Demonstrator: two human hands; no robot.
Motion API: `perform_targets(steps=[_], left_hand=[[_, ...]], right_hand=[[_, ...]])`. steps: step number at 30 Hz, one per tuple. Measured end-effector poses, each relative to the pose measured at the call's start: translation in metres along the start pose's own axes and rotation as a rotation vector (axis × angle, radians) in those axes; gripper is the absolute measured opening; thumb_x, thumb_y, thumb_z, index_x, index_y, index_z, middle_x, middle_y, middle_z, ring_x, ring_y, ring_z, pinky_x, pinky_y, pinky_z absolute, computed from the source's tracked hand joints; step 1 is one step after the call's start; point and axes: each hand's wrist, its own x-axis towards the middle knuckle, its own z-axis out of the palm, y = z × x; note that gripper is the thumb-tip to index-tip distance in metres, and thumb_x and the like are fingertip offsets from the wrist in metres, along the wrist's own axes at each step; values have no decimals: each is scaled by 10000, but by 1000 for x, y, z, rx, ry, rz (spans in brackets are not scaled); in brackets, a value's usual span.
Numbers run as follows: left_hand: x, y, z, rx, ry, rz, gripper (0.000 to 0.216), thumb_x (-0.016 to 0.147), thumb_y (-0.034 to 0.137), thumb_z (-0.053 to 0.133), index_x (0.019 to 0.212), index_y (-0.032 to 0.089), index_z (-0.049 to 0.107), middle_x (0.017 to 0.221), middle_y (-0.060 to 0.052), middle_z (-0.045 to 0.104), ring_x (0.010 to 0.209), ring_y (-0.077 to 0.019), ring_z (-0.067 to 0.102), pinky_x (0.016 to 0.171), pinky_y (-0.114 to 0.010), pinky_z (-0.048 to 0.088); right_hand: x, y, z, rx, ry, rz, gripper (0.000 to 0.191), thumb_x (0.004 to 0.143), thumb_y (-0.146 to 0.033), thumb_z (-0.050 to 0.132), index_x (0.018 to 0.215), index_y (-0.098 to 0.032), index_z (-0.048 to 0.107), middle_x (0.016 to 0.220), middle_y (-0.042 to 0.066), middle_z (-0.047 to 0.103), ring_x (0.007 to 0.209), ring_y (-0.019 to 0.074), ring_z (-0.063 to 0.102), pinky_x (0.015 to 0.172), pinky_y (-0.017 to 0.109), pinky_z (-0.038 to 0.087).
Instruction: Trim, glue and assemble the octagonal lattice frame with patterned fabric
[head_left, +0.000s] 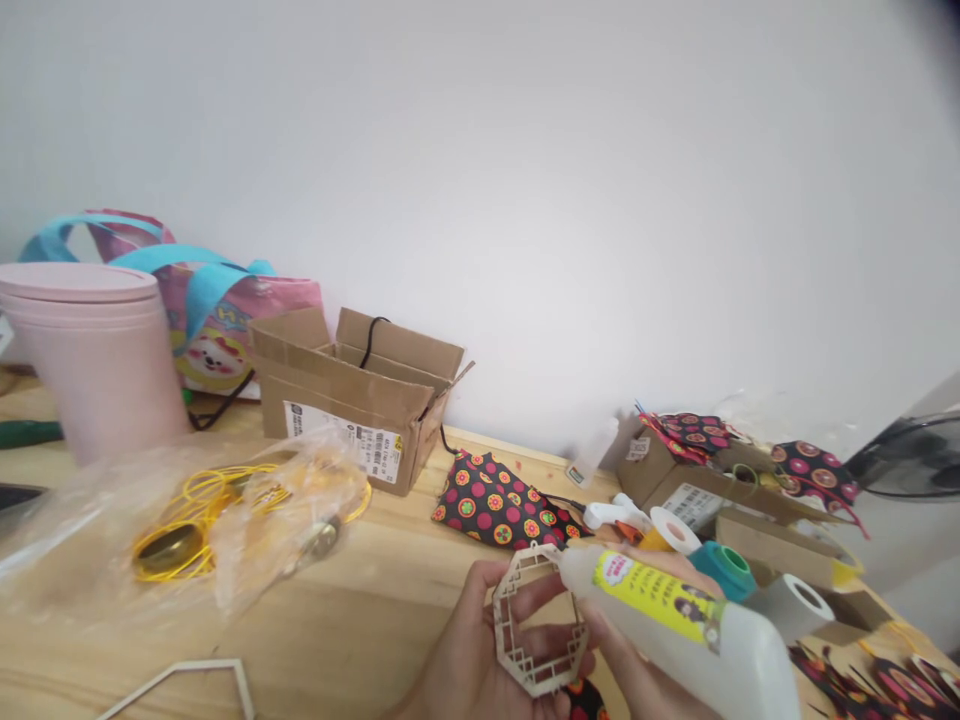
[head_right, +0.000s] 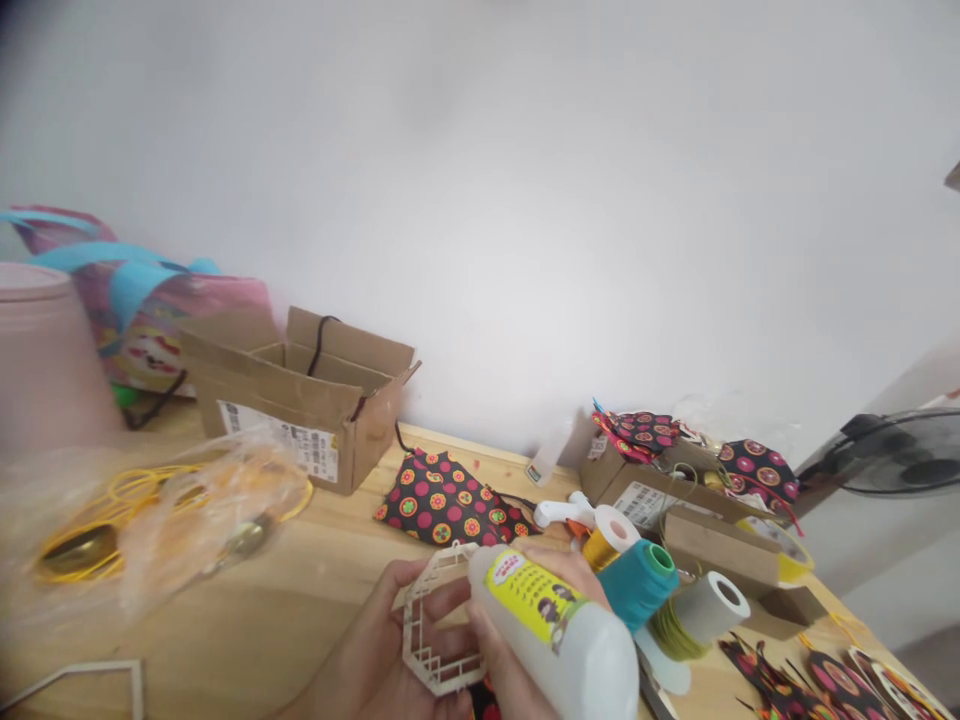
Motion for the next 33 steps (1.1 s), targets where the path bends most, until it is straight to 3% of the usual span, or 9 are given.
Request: perform_targets(steps=[4, 10, 18, 24, 30, 33], left_hand=[[0, 0, -1, 25, 11, 1, 495, 790, 445, 415, 1120, 109, 567, 841, -163, 701, 733, -245, 657, 495, -246, 396], [0, -1, -2, 32, 15, 11, 422, 785, 426, 453, 1033, 127, 619, 775, -129, 706, 680, -220, 654, 511, -244, 399], [1, -3, 2, 56, 32, 6, 473, 803, 405, 425, 1155, 115, 551, 786, -137, 696, 676, -212, 647, 489, -225, 400], [0, -2, 6, 48, 128, -5, 466, 784, 414, 464, 1121, 116, 586, 771, -148, 709, 645, -206, 658, 459, -210, 404], [-2, 1, 9, 96, 205, -8, 468, 759, 456, 503, 1074, 128, 615, 701, -126, 705, 598, -189, 651, 454, -205, 409], [-4, 5, 10, 128, 283, -16, 528, 706, 521, 544, 1060, 137, 619, 707, -134, 705, 580, -192, 647, 435, -199, 400]], right_hand=[[3, 8, -3, 17, -16, 82, 342, 657, -431, 640, 899, -197, 577, 920, 71, 645, 872, 262, 601, 754, 383, 479], [4, 9, -7, 39, -38, 116, 344, 614, -419, 664, 878, -207, 602, 857, 56, 678, 857, 260, 617, 707, 345, 510], [5, 6, -6, 75, -17, 219, 411, 566, -440, 697, 882, -189, 617, 787, 52, 701, 745, 245, 653, 658, 324, 533], [5, 2, -5, 166, 30, 413, 343, 549, -466, 689, 760, -199, 644, 649, 37, 701, 693, 250, 656, 653, 338, 529], [12, 7, -8, 148, 48, 377, 384, 501, -411, 740, 787, -173, 645, 673, 54, 697, 709, 285, 652, 707, 433, 518], [20, 16, -12, 267, 111, 380, 382, 513, -356, 749, 809, -141, 639, 736, 76, 693, 723, 290, 647, 699, 450, 517]])
